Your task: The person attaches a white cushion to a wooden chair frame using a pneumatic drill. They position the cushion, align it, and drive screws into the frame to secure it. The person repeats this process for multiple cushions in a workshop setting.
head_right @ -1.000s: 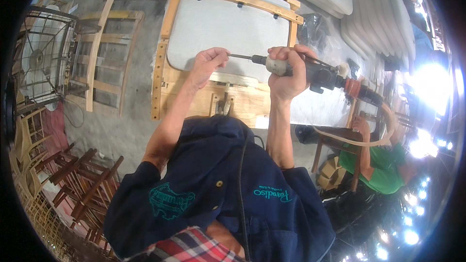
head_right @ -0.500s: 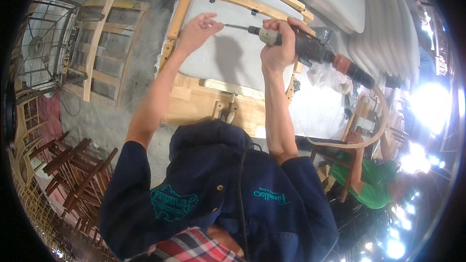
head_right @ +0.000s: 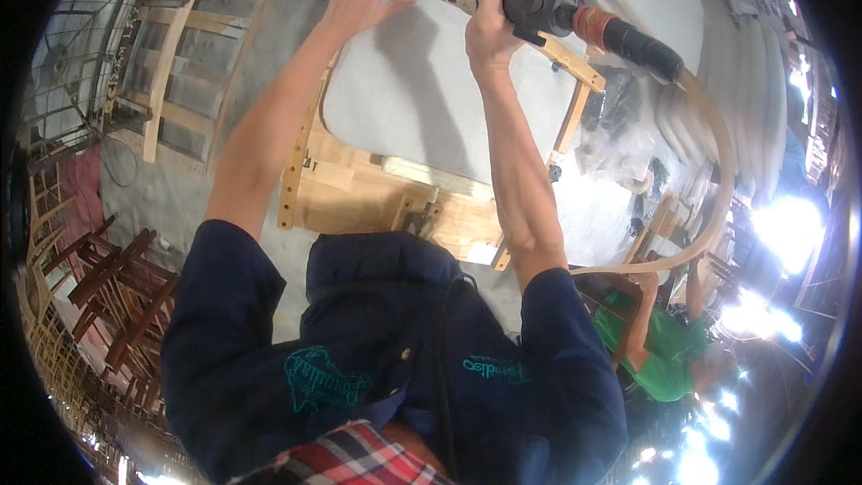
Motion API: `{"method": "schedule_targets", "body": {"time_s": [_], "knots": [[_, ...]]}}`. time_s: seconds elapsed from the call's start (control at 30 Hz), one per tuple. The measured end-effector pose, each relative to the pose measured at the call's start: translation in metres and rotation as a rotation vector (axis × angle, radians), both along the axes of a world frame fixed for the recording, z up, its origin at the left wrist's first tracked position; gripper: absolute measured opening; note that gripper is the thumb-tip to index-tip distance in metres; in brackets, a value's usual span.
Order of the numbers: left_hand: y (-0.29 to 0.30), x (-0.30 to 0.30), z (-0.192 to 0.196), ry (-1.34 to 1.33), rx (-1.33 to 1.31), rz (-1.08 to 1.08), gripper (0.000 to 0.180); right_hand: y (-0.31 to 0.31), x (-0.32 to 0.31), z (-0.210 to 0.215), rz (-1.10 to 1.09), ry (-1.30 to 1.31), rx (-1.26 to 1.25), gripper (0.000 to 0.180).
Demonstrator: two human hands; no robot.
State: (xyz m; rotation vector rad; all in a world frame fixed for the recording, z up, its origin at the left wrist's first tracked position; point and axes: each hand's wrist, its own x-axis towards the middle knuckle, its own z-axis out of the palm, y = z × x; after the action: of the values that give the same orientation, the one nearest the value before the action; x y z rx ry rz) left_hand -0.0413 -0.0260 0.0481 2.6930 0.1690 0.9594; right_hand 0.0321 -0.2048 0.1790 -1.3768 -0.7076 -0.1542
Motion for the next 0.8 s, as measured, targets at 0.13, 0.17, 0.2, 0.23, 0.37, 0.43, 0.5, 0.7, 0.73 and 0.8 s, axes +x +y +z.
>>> {"method": "schedule_targets", "body": {"time_s": [0.13, 0.17, 0.2, 0.23, 0.37, 0.43, 0.5, 0.7, 0.73, 0.8], "knots": [[-0.004, -0.001, 0.013, -0.004, -0.073, -0.041, 0.045, 0.013, 0.014, -0.016, -0.004, -0.038, -0.011, 0.018], [-0.002, -0.001, 0.011, 0.017, -0.105, -0.049, 0.046, 0.013, 0.020, -0.022, -0.065, -0.182, -0.112, 0.017], [0.000, -0.001, 0.009, 0.036, -0.139, -0.061, 0.047, 0.011, 0.029, -0.027, -0.130, -0.328, -0.212, 0.016], [0.000, 0.000, 0.006, 0.023, -0.154, -0.074, 0.047, 0.009, 0.034, -0.034, -0.160, -0.401, -0.262, 0.013], [0.002, 0.004, -0.003, -0.029, -0.192, -0.098, 0.048, 0.016, 0.027, -0.028, -0.119, -0.297, -0.228, 0.005], [0.001, 0.005, -0.007, -0.056, -0.213, -0.097, 0.047, 0.021, 0.017, -0.023, -0.023, -0.050, -0.132, 0.010], [-0.001, 0.008, -0.004, -0.090, -0.246, -0.105, 0.047, 0.021, 0.018, -0.026, -0.029, -0.026, -0.128, 0.010], [-0.002, 0.004, 0.006, -0.068, -0.232, -0.105, 0.048, 0.024, 0.029, -0.042, -0.147, -0.319, -0.250, 0.009], [-0.001, 0.004, 0.005, -0.091, -0.219, -0.105, 0.048, 0.026, 0.029, -0.042, -0.141, -0.292, -0.270, 0.011], [0.002, 0.009, 0.001, -0.146, -0.195, -0.109, 0.047, 0.034, 0.026, -0.045, -0.195, -0.031, -0.324, 0.010]]}}
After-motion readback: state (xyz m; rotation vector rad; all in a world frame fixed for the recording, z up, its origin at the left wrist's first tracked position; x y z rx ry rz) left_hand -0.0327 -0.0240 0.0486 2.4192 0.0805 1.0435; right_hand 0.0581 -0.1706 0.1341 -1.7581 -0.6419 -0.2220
